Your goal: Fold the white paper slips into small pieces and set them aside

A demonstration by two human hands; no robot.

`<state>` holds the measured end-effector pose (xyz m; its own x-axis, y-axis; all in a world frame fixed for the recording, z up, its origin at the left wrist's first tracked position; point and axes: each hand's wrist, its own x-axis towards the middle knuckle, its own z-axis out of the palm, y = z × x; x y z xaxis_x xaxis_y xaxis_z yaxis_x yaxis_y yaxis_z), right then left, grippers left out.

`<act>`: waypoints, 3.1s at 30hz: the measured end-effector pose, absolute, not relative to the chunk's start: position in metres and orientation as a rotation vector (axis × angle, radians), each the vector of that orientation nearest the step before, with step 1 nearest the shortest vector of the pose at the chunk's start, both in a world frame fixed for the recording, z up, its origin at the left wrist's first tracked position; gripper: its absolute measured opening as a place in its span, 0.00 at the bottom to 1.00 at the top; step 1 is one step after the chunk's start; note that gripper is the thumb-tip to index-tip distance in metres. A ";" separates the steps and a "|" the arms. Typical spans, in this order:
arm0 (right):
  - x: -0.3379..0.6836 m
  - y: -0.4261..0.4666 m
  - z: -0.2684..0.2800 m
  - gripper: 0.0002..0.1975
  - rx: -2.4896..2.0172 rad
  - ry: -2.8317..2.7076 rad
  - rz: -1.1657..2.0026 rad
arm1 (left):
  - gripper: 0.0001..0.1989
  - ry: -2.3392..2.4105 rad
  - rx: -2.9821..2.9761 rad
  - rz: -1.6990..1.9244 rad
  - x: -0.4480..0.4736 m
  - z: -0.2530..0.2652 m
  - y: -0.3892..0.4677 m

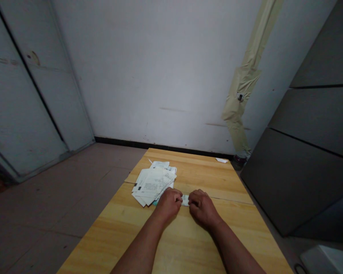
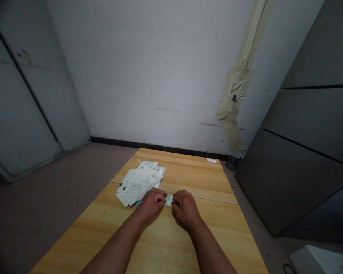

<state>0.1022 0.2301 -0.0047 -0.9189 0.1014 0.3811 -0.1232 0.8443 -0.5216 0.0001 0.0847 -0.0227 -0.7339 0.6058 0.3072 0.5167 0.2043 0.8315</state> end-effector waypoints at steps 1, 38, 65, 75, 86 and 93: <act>0.101 0.231 -0.007 0.09 -0.022 -2.605 0.827 | 0.11 2.378 1.148 1.564 -0.002 -0.025 0.085; 0.088 0.233 -0.019 0.23 -0.456 -2.276 1.272 | 0.19 2.499 1.100 1.349 0.001 -0.021 0.087; 0.091 0.232 -0.021 0.24 -0.295 -2.338 1.190 | 0.11 2.479 1.230 1.323 0.013 -0.006 0.089; 0.090 0.225 -0.023 0.22 -0.305 -2.060 1.535 | 0.13 2.507 1.182 1.310 0.016 -0.002 0.090; 0.088 0.226 -0.024 0.22 -0.266 -2.121 1.483 | 0.10 2.519 1.095 1.380 0.016 0.000 0.087; 0.087 0.225 -0.021 0.19 -0.272 -2.195 1.329 | 0.16 2.352 1.150 1.492 0.017 0.004 0.085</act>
<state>0.0869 0.2250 -0.0207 -0.8262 0.4397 0.3523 -0.1081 0.4899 -0.8650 0.0167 0.0849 0.0042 -0.7019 0.6563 0.2766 0.5300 0.2219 0.8185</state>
